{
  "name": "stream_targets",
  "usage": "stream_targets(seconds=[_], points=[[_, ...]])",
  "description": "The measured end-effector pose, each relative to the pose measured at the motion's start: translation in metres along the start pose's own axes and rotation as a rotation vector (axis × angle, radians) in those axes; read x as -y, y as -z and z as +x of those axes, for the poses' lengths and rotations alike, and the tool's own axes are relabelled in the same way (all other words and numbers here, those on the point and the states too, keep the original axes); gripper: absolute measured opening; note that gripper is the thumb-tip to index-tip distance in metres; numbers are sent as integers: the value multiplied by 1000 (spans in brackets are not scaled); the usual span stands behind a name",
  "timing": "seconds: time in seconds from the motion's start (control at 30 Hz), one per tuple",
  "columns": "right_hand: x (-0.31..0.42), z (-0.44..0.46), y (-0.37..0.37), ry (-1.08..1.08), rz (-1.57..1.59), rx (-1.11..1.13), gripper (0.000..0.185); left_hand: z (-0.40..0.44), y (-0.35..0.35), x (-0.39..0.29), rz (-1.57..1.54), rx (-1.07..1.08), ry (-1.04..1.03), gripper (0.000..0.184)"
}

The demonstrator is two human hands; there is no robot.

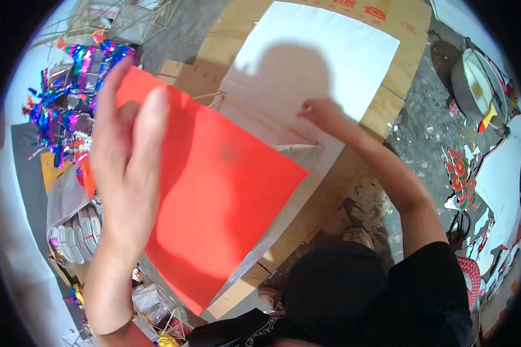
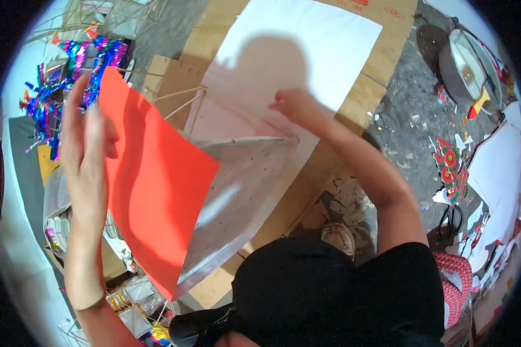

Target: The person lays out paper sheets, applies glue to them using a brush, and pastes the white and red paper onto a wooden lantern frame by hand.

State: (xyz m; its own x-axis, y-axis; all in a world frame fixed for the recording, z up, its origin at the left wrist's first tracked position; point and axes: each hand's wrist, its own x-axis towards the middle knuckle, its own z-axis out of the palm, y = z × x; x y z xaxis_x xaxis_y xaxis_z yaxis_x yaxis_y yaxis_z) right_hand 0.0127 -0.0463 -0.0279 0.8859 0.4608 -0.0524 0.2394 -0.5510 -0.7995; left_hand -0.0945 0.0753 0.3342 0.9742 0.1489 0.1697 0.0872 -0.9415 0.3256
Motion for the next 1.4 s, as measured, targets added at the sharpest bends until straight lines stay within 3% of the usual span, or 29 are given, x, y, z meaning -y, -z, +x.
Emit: stream_targets(seconds=[0.03, 0.1, 0.2, 0.27, 0.3, 0.4, 0.43, 0.53, 0.63, 0.83, 0.93, 1.13, 1.17, 1.27, 1.33, 1.4], points=[[11, 0, 32, -79, 39, -49, 32, -17, 17, 9, 13, -22, -101, 51], [28, 1, 91, 82, -21, -344, 31, -59, 53, 28, 139, 41, -237, 46], [143, -35, 188, 579, -53, -917, 19, -141, 73, 66, 286, 177, -149, 42], [204, -67, 191, 981, -134, -702, 20, -186, 63, 84, 151, 253, -30, 44], [232, -67, 177, 1250, -202, -713, 21, -203, 55, 91, 186, 264, -64, 45], [271, -101, 134, 1408, -404, -132, 27, -233, 40, 102, 270, 252, -149, 47], [270, -103, 117, 1549, -319, -242, 31, -236, 37, 103, 289, 221, -163, 48], [259, -108, 113, 1484, -596, 66, 41, -242, 34, 100, 396, 186, -212, 50], [248, -104, 121, 1456, -797, -103, 48, -245, 27, 99, 445, 157, -214, 55], [221, -83, 154, 1261, -709, -86, 65, -244, 28, 99, 441, 161, -218, 56], [210, -78, 168, 1113, -622, -146, 63, -242, 29, 100, 416, 167, -213, 56], [198, -86, 176, 1048, -390, -211, 67, -252, 48, 98, 269, 23, -226, 59], [199, -88, 175, 1058, -343, -213, 67, -256, 46, 104, 379, 25, -242, 60], [201, -89, 160, 989, -380, -207, 67, -267, 53, 116, 274, 47, -231, 58], [212, -100, 162, 1075, -509, -181, 66, -282, 73, 122, 214, -21, -278, 32], [213, -100, 153, 1120, -612, -200, 67, -294, 86, 134, 247, 4, -394, 23]])
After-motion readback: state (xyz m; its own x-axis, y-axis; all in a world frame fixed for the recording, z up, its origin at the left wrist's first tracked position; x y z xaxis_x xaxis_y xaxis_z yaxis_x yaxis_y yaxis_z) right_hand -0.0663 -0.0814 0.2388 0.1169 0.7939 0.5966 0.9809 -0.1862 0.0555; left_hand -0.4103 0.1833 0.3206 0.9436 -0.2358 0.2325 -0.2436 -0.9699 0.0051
